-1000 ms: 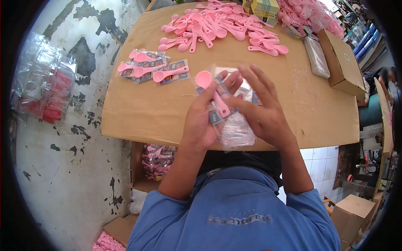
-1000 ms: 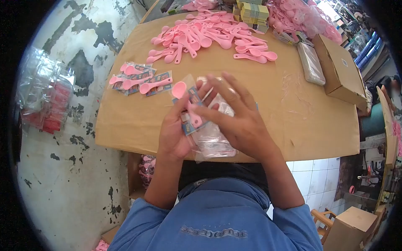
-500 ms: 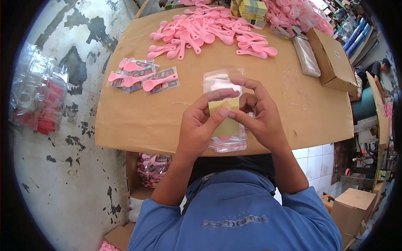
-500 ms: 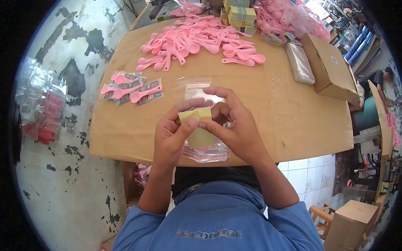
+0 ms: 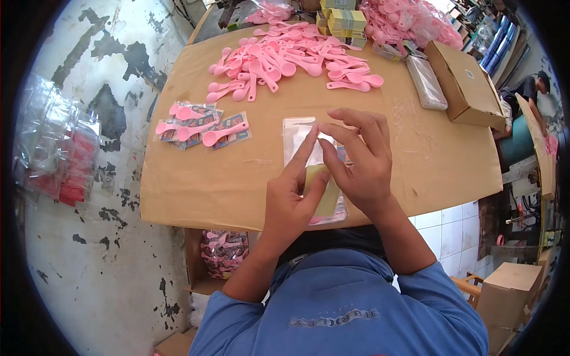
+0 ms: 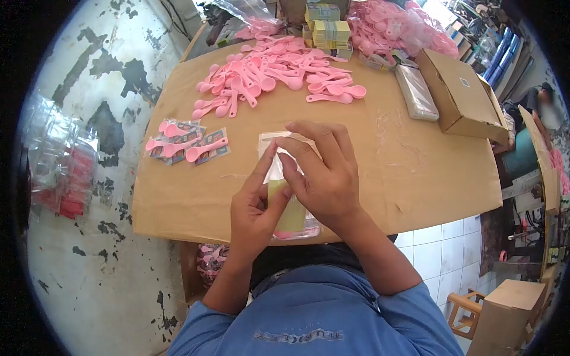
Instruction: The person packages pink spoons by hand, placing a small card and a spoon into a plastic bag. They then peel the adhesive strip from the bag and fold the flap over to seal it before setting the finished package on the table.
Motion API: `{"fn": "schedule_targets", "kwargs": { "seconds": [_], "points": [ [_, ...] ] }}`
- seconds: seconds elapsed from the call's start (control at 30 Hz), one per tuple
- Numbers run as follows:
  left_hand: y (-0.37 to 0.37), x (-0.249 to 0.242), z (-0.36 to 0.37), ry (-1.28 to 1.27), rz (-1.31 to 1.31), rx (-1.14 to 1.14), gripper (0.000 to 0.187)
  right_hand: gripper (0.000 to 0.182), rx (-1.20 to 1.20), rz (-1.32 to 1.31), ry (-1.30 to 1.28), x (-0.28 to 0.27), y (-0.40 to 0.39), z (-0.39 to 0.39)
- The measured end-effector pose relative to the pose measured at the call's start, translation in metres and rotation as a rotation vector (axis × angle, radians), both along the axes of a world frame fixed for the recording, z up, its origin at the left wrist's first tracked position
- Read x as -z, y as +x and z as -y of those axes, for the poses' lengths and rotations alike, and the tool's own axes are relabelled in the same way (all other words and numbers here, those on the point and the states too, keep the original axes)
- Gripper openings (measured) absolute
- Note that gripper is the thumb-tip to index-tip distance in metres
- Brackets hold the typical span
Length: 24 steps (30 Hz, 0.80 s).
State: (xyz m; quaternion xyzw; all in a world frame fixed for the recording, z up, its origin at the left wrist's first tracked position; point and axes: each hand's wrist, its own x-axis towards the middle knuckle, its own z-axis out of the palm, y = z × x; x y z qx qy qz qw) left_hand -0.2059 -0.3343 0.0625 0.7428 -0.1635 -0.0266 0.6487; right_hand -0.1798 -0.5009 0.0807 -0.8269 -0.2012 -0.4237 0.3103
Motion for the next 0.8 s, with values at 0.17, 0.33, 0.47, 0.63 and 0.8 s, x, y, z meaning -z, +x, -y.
{"fn": "schedule_targets", "kwargs": {
  "seconds": [0.17, 0.33, 0.47, 0.63, 0.8],
  "points": [
    [-0.006, -0.004, 0.007, 0.056, 0.079, -0.046, 0.067, 0.026, 0.039, 0.045, -0.013, 0.004, 0.002, -0.002],
    [-0.007, -0.005, 0.004, 0.112, 0.027, 0.017, 0.072, 0.021, -0.041, -0.023, 0.111, 0.004, 0.008, 0.005],
    [-0.007, -0.001, 0.001, -0.181, -0.121, 0.050, 0.062, 0.014, -0.041, -0.112, 0.485, -0.003, 0.017, 0.031],
    [0.000, 0.004, -0.006, -0.516, -0.227, 0.047, 0.036, 0.012, -0.313, -0.423, 0.902, 0.002, 0.004, 0.057],
    [0.008, 0.012, -0.008, -0.517, -0.141, 0.014, 0.026, 0.018, -0.481, -0.820, 0.773, -0.001, -0.020, 0.028]
  ]
}}
